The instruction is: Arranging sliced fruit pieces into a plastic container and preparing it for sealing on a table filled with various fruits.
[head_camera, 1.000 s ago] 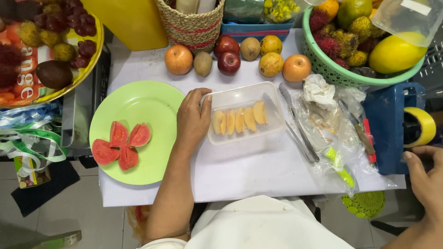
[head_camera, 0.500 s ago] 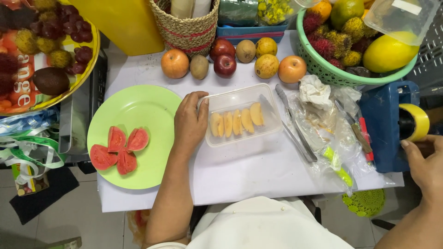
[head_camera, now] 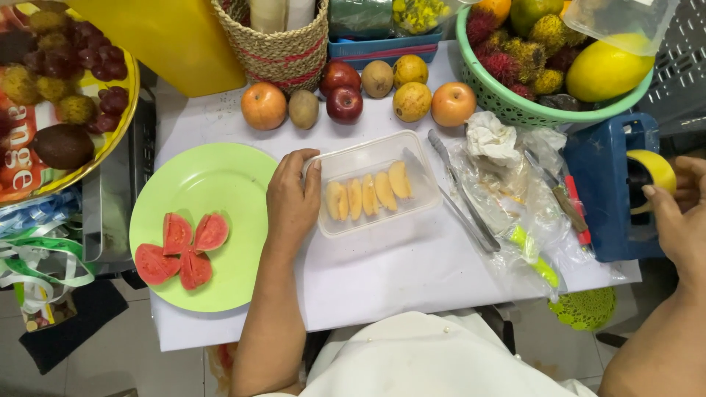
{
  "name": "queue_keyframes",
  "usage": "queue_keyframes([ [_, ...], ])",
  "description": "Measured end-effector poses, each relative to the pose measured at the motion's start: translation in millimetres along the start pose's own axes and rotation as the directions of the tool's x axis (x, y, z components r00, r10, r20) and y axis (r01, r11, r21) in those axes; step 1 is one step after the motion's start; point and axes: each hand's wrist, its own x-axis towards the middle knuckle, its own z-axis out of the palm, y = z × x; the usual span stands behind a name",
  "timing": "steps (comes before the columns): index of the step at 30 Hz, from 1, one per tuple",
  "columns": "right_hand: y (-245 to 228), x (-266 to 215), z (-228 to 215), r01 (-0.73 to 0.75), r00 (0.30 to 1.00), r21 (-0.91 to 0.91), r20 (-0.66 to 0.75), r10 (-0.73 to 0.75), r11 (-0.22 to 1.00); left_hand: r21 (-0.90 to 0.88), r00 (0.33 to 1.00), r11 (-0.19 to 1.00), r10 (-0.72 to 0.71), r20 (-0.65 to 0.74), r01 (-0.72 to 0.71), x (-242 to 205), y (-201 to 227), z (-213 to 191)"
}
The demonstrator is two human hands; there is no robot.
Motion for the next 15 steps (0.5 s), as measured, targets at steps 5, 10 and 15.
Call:
queue_keyframes([
  [5,19.8,-0.9,-0.2,0.013,1.000,0.043,0.017,-0.014,0.999,-0.007,1.000,1.000,0.006,0.004,-0.006,-0.3,1.2,-0.4],
  [10,53.3,-18.2,-0.3,-0.120,0.993,0.036,0.020,0.119,0.992,-0.005,1.000,1.000,-0.003,0.009,0.003,-0.6,2.0,-0.7],
  [15,-25.4,4.6,-19.8,0.006,0.999,0.116,0.053,-0.012,0.993,0.004,1.000,1.000,0.017,0.001,-0.017,0.8,-0.5,0.7],
])
